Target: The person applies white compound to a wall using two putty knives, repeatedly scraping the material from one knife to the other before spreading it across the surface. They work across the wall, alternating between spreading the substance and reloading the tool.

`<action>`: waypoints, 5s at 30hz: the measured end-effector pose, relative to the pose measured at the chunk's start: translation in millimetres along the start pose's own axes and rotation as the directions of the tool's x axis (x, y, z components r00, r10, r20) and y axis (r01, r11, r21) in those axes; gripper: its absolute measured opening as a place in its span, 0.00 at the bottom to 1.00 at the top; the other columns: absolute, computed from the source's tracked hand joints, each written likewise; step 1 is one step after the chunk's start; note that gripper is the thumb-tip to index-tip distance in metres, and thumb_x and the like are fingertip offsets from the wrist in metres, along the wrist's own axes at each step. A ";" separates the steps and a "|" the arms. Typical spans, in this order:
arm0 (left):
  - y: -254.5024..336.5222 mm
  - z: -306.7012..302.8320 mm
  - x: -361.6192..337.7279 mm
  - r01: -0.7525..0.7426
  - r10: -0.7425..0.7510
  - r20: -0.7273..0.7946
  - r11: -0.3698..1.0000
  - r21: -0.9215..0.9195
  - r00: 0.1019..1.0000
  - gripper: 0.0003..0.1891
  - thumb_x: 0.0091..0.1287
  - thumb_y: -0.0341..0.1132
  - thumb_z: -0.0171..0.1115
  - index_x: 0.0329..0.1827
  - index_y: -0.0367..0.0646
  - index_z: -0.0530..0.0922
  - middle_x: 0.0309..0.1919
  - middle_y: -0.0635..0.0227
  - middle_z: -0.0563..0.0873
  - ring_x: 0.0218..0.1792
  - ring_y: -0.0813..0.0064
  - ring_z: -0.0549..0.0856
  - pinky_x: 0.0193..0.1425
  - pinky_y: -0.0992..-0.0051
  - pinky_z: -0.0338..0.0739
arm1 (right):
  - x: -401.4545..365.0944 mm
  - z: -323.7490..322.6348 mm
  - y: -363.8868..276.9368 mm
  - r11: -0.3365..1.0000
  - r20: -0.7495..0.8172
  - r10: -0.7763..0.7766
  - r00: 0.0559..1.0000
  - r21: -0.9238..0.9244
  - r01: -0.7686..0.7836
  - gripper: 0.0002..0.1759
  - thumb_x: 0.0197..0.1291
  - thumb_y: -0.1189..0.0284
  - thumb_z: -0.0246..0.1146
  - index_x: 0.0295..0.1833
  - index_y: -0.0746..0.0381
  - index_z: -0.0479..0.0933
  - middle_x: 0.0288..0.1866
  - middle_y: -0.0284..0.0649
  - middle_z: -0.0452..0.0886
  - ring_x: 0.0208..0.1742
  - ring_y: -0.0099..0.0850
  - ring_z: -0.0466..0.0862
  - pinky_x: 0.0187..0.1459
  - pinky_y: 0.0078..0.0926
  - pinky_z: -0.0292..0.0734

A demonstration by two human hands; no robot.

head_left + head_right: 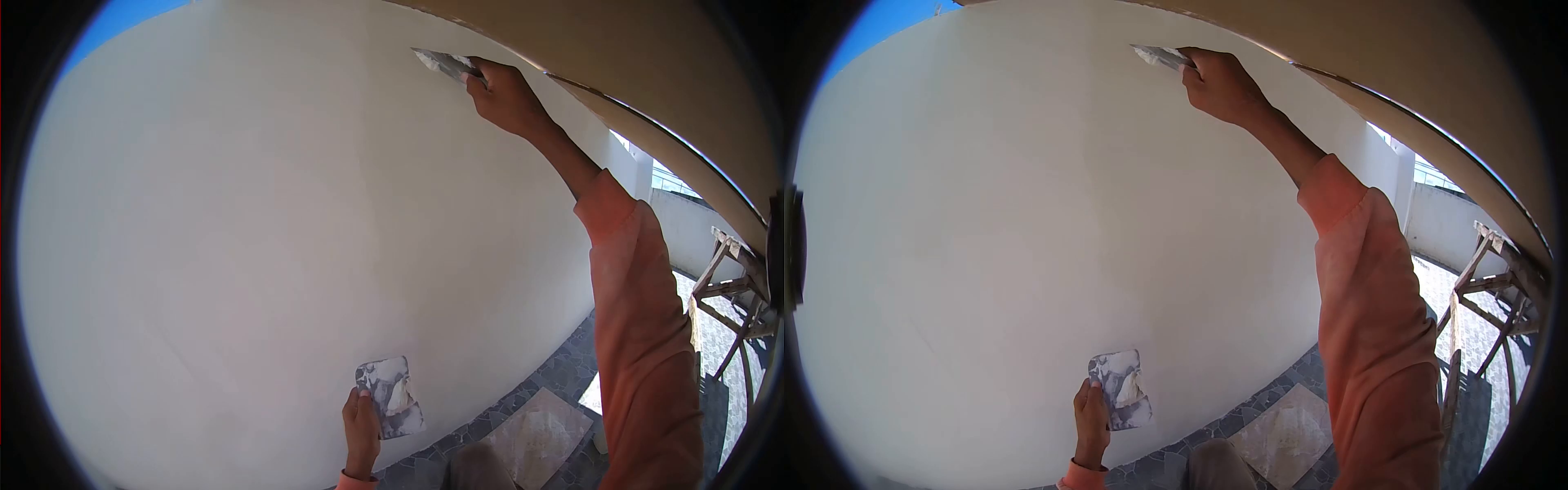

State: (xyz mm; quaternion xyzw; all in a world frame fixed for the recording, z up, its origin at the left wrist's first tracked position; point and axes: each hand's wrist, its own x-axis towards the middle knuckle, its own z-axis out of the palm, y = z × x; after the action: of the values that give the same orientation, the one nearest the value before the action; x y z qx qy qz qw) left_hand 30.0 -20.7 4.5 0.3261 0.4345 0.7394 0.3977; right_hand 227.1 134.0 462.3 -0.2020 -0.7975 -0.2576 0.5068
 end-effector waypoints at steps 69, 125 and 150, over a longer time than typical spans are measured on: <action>-1.1 -7.9 4.0 0.008 -0.006 0.066 1.000 -0.024 0.998 0.11 0.80 0.35 0.50 0.42 0.38 0.77 0.26 0.81 0.71 0.28 0.89 0.66 0.30 0.79 0.60 | 101.8 119.3 -15.0 0.753 -0.226 -0.542 0.810 -0.559 0.348 0.31 0.59 0.82 0.61 0.71 0.63 0.72 0.63 0.40 0.78 0.60 0.40 0.82 0.54 0.45 0.80; -11.9 3.4 7.7 0.030 -0.031 -0.004 0.984 -0.175 1.000 0.14 0.81 0.37 0.49 0.47 0.34 0.78 0.28 0.79 0.74 0.30 0.88 0.68 0.33 0.79 0.64 | -308.8 68.9 -136.8 0.737 0.541 -0.675 0.501 0.533 0.416 0.20 0.62 0.79 0.66 0.60 0.63 0.81 0.61 0.43 0.86 0.62 0.37 0.86 0.61 0.38 0.77; -2.6 7.6 -1.9 0.035 -0.042 -0.041 0.985 -0.168 0.998 0.12 0.81 0.36 0.49 0.43 0.39 0.78 0.29 0.81 0.72 0.30 0.88 0.66 0.33 0.80 0.62 | -54.4 -6.9 -62.3 0.987 0.413 0.046 0.909 0.119 -0.104 0.16 0.77 0.69 0.56 0.61 0.66 0.79 0.32 0.39 0.79 0.33 0.26 0.76 0.43 0.31 0.75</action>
State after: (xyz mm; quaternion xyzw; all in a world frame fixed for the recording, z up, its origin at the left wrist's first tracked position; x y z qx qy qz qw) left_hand 37.9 -18.6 5.0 0.2666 0.3858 0.7725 0.4282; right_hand 217.6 77.5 402.2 -0.2465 -0.8933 -0.1340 0.3511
